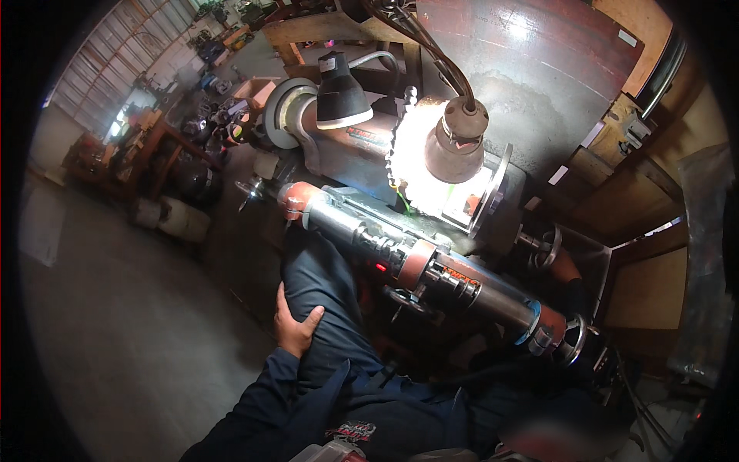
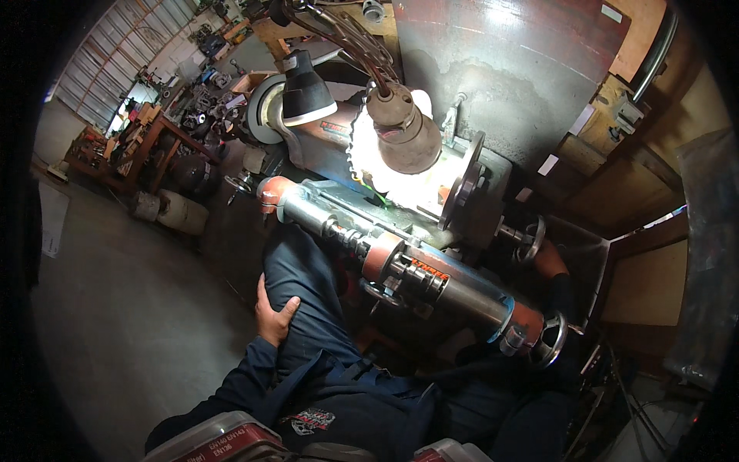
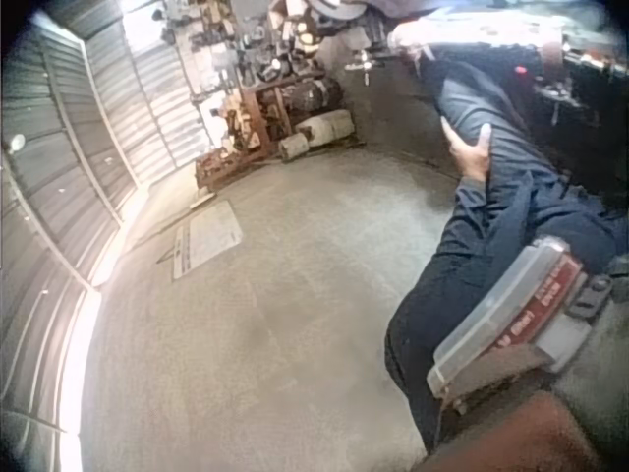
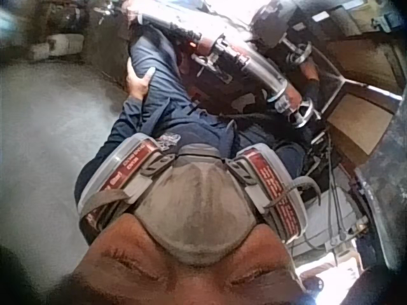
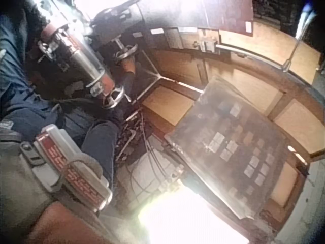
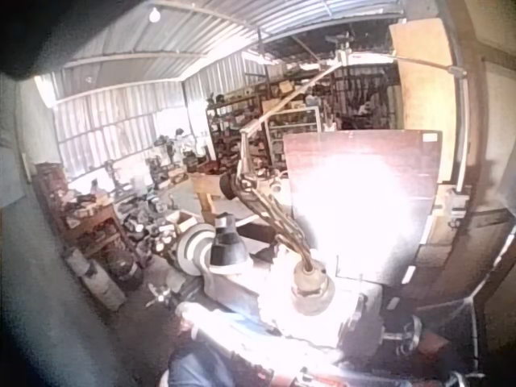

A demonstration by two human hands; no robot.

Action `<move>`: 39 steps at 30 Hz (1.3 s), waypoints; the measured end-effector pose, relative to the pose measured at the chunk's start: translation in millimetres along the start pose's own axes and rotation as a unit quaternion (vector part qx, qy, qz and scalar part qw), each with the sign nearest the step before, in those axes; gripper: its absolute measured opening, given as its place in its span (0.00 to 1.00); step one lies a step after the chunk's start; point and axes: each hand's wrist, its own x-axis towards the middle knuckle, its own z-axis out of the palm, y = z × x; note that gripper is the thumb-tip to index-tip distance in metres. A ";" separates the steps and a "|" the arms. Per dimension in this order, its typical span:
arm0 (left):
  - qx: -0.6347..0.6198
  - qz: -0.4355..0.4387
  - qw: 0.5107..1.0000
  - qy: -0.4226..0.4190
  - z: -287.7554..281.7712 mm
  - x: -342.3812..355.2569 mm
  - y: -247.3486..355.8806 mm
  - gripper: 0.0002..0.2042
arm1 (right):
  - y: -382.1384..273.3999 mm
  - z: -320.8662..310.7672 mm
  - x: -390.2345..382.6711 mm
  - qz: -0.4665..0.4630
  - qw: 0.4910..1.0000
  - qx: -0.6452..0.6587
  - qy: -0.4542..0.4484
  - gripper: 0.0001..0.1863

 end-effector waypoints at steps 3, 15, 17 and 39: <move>0.000 -0.006 1.000 -0.001 0.9 0.5 3.9 0.48 | -3.5 -10.9 4.7 -0.004 1.000 -0.010 0.004 0.21; 0.001 0.004 1.000 0.005 -1.4 0.8 1.1 0.48 | -61.8 -52.2 7.1 -0.034 0.998 -0.038 0.047 0.15; -0.004 0.004 1.000 0.004 -1.2 1.3 2.2 0.48 | -61.9 -55.7 5.9 -0.037 0.996 -0.044 0.074 0.14; 0.003 -0.008 1.000 0.003 0.3 0.2 -0.8 0.48 | -129.0 -45.1 -88.0 -0.021 0.998 -0.007 0.056 0.12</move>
